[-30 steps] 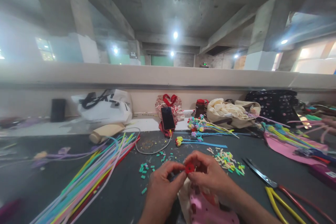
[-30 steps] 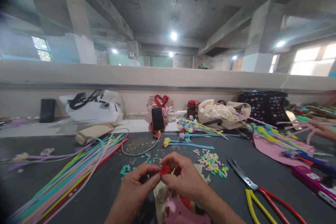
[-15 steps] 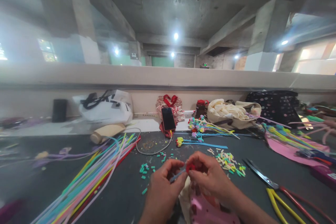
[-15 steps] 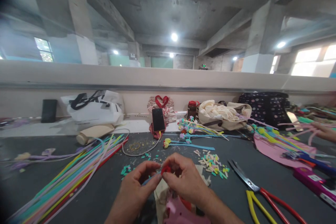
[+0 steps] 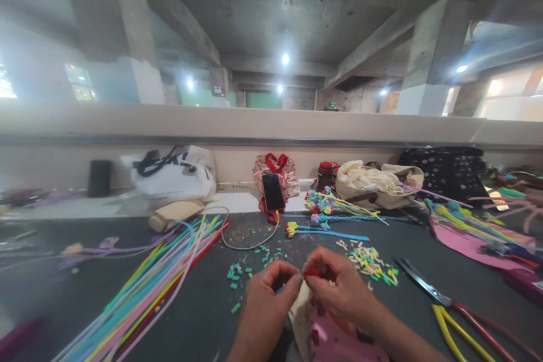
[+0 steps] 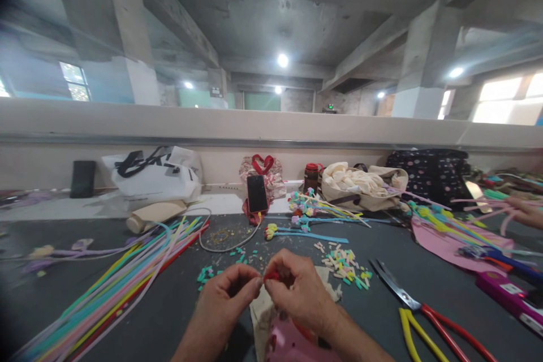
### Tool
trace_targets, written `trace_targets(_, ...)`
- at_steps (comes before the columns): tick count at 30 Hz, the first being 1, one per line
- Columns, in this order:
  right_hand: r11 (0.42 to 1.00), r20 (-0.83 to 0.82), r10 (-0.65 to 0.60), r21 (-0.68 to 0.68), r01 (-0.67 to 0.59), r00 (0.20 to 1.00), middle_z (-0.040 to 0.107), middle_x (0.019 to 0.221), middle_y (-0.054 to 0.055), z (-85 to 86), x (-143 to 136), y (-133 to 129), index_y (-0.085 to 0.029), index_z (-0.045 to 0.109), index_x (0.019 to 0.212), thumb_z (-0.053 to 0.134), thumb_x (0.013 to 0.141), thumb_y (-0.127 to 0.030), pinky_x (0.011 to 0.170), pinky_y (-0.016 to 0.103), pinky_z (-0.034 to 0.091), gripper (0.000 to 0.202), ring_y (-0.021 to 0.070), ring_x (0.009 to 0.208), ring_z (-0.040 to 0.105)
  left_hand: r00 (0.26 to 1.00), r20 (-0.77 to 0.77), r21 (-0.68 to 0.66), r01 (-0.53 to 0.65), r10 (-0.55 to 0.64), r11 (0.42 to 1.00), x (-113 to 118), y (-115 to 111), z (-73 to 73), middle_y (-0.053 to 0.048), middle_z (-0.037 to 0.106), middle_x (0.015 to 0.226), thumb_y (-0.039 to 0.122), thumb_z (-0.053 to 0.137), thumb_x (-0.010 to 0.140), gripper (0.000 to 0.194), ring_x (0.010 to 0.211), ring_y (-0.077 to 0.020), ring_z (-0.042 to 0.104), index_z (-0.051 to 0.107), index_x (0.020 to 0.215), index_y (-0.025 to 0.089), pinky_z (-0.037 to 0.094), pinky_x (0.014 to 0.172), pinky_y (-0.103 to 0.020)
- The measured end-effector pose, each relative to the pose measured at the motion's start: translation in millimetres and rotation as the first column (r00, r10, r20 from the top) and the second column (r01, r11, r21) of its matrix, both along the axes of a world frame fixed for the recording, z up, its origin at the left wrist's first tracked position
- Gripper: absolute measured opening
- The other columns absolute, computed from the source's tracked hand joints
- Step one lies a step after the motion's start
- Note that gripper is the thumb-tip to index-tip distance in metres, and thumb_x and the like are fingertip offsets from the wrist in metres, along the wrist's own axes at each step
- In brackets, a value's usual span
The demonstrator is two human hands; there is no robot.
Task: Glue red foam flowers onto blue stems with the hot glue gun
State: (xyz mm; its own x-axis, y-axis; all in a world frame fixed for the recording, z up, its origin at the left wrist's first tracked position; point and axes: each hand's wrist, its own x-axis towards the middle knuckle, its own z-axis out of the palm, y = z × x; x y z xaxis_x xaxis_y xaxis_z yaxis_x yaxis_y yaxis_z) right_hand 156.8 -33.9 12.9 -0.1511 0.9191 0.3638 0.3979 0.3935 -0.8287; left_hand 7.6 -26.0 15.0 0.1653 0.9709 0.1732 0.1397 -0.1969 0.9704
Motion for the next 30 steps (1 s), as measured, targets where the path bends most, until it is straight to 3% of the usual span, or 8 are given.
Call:
trace_targets(5,0.999,0.032,-0.030,0.029,0.029,0.999,0.047,0.050,-0.007,1.4,0,-1,-0.017,0.055,0.072,0.048,0.069,-0.009,0.042,0.017,0.032,0.011,0.0075,0.044,0.043,0.985,0.153,-0.132,0.095,-0.075,0.987,0,5,-6.5,0.001,0.058,0.053,0.034,0.062,0.061,0.021,0.046,-0.0094,0.047,0.060,0.066,0.014,0.036,0.049,-0.021)
trace_targets(11,0.995,0.146,-0.024,0.098,0.010,0.989,0.054,0.054,-0.004,7.9,0,-5,-0.016,0.057,0.072,0.050,0.067,-0.007,0.047,0.018,0.037,0.013,0.0084,0.047,0.048,0.968,0.158,-0.224,0.229,-0.197,0.947,-3,5,-3.1,-0.001,0.061,0.056,0.038,0.065,0.059,0.026,0.049,-0.0106,0.052,0.060,0.067,0.014,0.034,0.043,-0.019)
trace_targets(15,0.989,0.203,-0.016,0.146,-0.014,0.979,0.056,0.059,-0.004,10.5,0,-8,-0.017,0.059,0.077,0.051,0.067,-0.007,0.049,0.018,0.038,0.017,0.0087,0.051,0.050,0.945,0.269,-0.298,0.267,-0.187,0.916,-4,3,0.9,0.001,0.058,0.053,0.041,0.069,0.053,0.031,0.047,-0.0103,0.052,0.059,0.066,0.015,0.033,0.039,-0.018)
trace_targets(18,0.982,0.213,0.009,0.181,-0.048,0.977,0.059,0.063,-0.003,10.9,0,-10,-0.018,0.059,0.080,0.051,0.068,-0.007,0.052,0.018,0.039,0.018,0.0091,0.056,0.052,0.924,0.338,-0.377,0.309,-0.181,0.873,-5,2,2.0,0.002,0.057,0.052,0.039,0.071,0.051,0.031,0.037,-0.0049,0.042,0.056,0.065,0.015,0.025,0.034,-0.015)
trace_targets(25,0.974,0.240,0.049,0.204,-0.099,0.970,0.059,0.064,-0.003,13.6,-2,-14,-0.019,0.057,0.077,0.049,0.070,-0.008,0.055,0.019,0.040,0.015,0.0090,0.055,0.052,0.884,0.434,-0.424,0.369,-0.172,0.827,-5,-1,2.0,0.003,0.055,0.054,0.031,0.066,0.060,0.022,0.033,0.0004,0.030,0.052,0.064,0.014,0.013,0.032,-0.012)
trace_targets(28,0.981,0.262,0.064,0.159,-0.109,0.963,0.061,0.068,-0.002,16.0,0,-16,-0.019,0.056,0.089,0.051,0.073,-0.013,0.057,0.020,0.042,0.019,0.0106,0.058,0.054,0.855,0.493,-0.467,0.414,-0.159,0.781,-6,0,1.0,0.005,0.050,0.049,0.029,0.067,0.058,0.023,0.033,0.0007,0.027,0.049,0.061,0.015,0.012,0.033,-0.012)
trace_targets(30,0.984,0.248,0.093,0.124,-0.127,0.964,0.064,0.076,-0.001,17.2,2,-17,-0.021,0.051,0.104,0.055,0.072,-0.017,0.059,0.022,0.043,0.033,0.0112,0.060,0.056,0.829,0.537,-0.485,0.454,-0.155,0.747,-6,1,1.5,0.007,0.047,0.046,0.029,0.068,0.057,0.025,0.033,0.0009,0.025,0.047,0.061,0.016,0.011,0.033,-0.012)
